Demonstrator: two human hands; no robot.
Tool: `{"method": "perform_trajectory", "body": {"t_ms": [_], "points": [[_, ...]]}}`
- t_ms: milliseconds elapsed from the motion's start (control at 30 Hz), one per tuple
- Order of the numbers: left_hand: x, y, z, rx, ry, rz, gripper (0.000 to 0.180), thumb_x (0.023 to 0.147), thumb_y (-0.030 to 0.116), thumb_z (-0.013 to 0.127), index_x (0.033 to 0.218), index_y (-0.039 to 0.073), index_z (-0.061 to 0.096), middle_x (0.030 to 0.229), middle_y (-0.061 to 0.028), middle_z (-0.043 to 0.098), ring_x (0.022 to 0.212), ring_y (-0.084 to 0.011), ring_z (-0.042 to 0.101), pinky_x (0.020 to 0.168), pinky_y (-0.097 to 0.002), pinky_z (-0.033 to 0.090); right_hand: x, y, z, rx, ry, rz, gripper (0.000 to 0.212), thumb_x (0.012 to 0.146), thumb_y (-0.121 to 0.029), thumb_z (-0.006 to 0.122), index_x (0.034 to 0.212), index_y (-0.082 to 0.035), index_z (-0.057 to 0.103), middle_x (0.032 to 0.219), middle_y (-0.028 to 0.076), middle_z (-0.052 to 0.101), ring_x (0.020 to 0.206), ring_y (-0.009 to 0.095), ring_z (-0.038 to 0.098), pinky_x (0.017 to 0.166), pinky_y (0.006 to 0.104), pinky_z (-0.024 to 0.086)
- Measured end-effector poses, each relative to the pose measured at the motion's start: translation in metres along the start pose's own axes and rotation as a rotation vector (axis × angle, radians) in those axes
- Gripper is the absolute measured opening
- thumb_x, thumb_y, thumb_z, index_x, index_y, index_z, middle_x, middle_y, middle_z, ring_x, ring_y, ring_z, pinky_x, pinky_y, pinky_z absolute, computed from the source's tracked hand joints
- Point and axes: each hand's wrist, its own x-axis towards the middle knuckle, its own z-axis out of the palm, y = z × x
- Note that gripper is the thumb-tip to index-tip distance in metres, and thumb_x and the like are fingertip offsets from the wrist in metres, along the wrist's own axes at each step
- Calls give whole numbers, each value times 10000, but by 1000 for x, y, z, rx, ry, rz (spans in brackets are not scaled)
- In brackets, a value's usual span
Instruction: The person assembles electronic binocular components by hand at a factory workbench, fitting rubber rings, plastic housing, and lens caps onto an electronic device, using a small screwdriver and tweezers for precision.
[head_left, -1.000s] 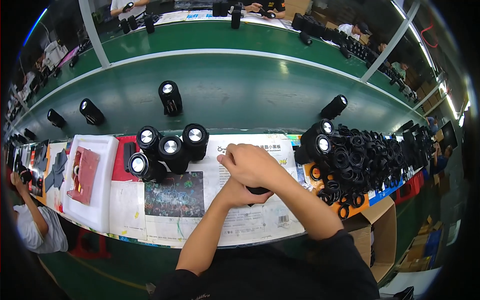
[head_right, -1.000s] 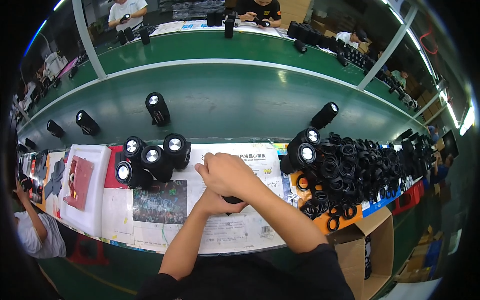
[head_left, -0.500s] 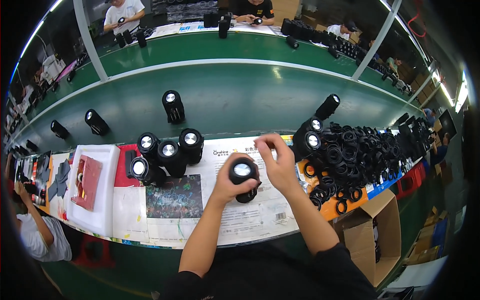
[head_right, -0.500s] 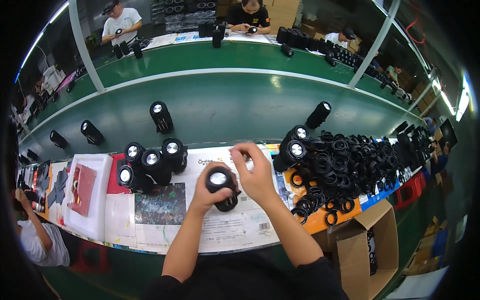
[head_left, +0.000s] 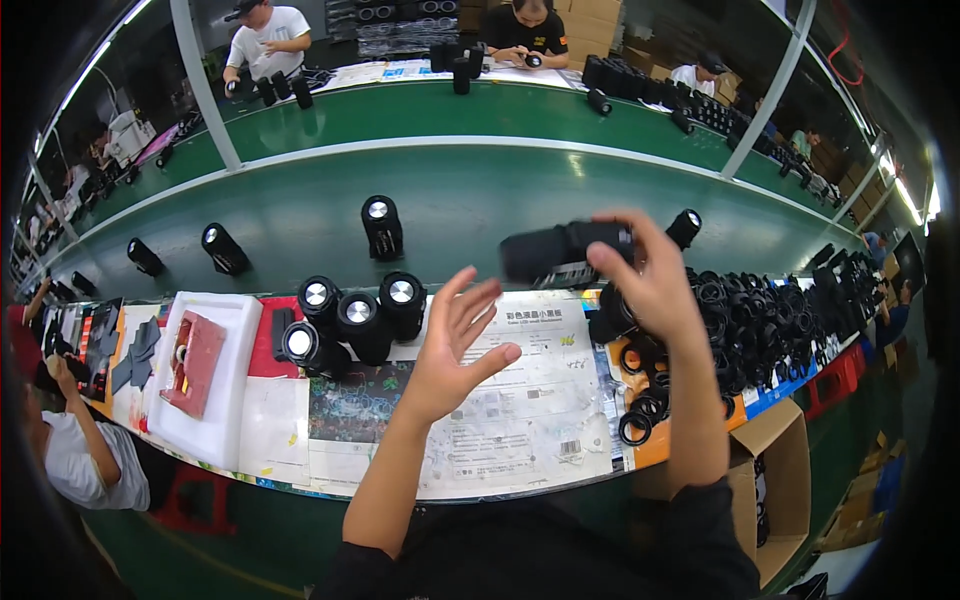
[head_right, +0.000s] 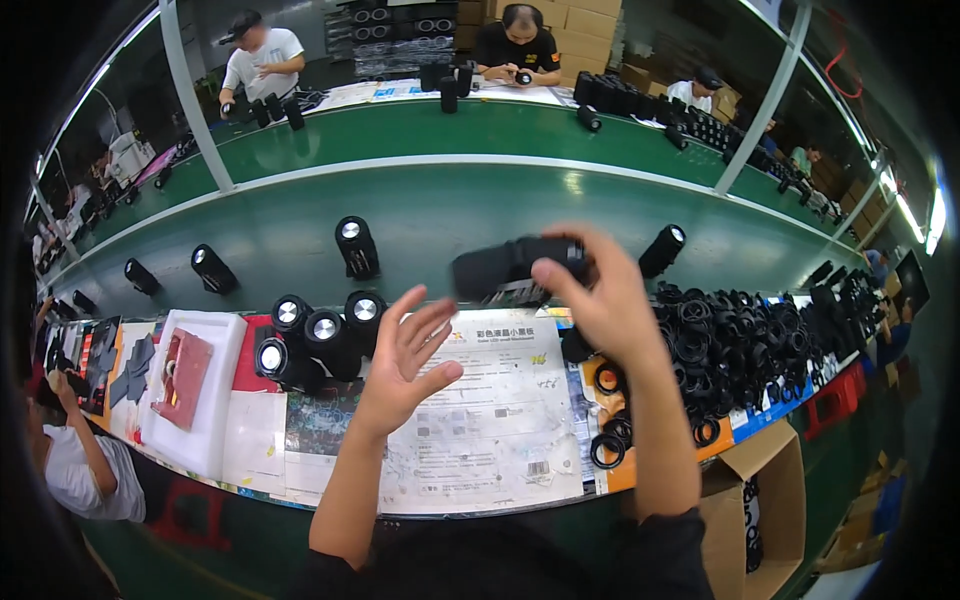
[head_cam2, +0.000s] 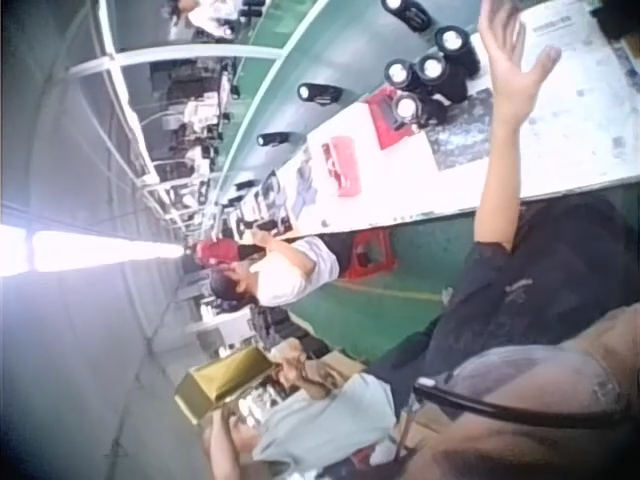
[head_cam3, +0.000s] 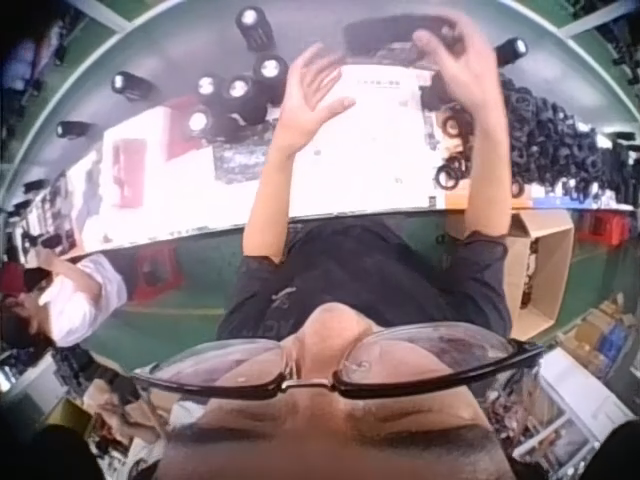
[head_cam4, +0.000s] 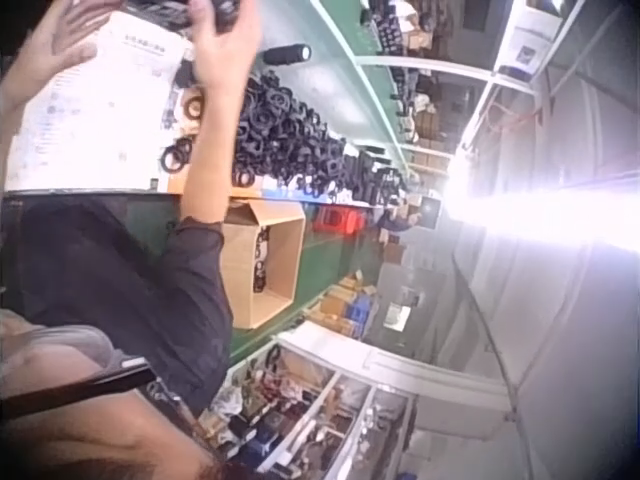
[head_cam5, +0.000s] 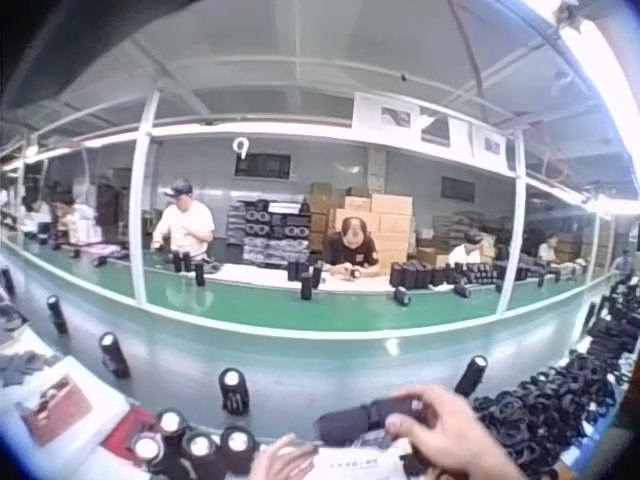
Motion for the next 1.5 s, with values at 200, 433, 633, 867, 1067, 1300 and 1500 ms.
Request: {"method": "perform_trajectory", "body": {"t_ms": [200, 433, 633, 867, 1067, 1300, 1500], "points": [[60, 63, -33, 987, -97, 206, 356, 985, 100, 809, 1327, 44, 732, 1251, -139, 761, 1081, -239, 764, 859, -335, 637, 143, 120, -24, -1015, -332, 97, 480, 863, -181, 903, 1301, -191, 710, 1367, 188, 636, 1265, 465, 642, 1056, 545, 571], [193, 42, -129, 1707, -182, -276, 820, 842, -6, 794, 1566, 309, 572, 1668, -161, 478, 1518, -461, 471, 1225, -537, 516, 175, 194, -29, -920, -600, 211, 662, 813, -209, 959, 1426, -207, 710, 1356, 186, 668, 1334, 421, 622, 1121, 504, 546], [236, -17, -181, 1681, -610, -297, 753, 757, -76, 827, 1407, 283, 702, 1553, -122, 572, 1332, -428, 651, 1125, -501, 583, 147, 160, -46, -886, -428, 12, 608, 901, -211, 898, 1468, -132, 694, 1392, 219, 698, 1316, 419, 652, 1131, 501, 548], [202, 90, -89, 1473, -527, -12, 665, 737, 129, 929, 1363, 165, 708, 1261, -133, 690, 1151, -377, 709, 1007, -460, 591, 9, 35, 0, -268, -120, -211, 582, 953, -136, 884, 1493, -82, 673, 1449, 152, 692, 1279, 271, 694, 1052, 401, 593], [104, 104, -23, 888, -603, 305, 675, 743, 230, 1000, 1347, 77, 742, 1110, -101, 721, 975, -235, 714, 815, -324, 571, -53, 39, 44, -129, -171, -56, 1097, 790, -474, 1010, 1694, -140, 487, 1768, 238, 422, 1616, 472, 411, 1326, 541, 344], [24, 44, -25, 969, -300, 118, 591, 757, 214, 955, 1295, 111, 731, 1112, -111, 652, 930, -309, 770, 811, -410, 634, 113, 92, -32, -973, -60, 385, 992, 955, -834, 690, 1481, 7, 656, 1226, 317, 795, 1211, 412, 773, 1037, 508, 604], [2, 6, -20, 904, -348, -11, 636, 755, 250, 960, 1317, 106, 700, 1121, -103, 656, 978, -345, 733, 812, -436, 605, 184, 185, -67, -716, -540, 620, 544, 870, -328, 918, 1245, 14, 724, 1206, 213, 761, 1035, 254, 808, 837, 373, 675]]}}
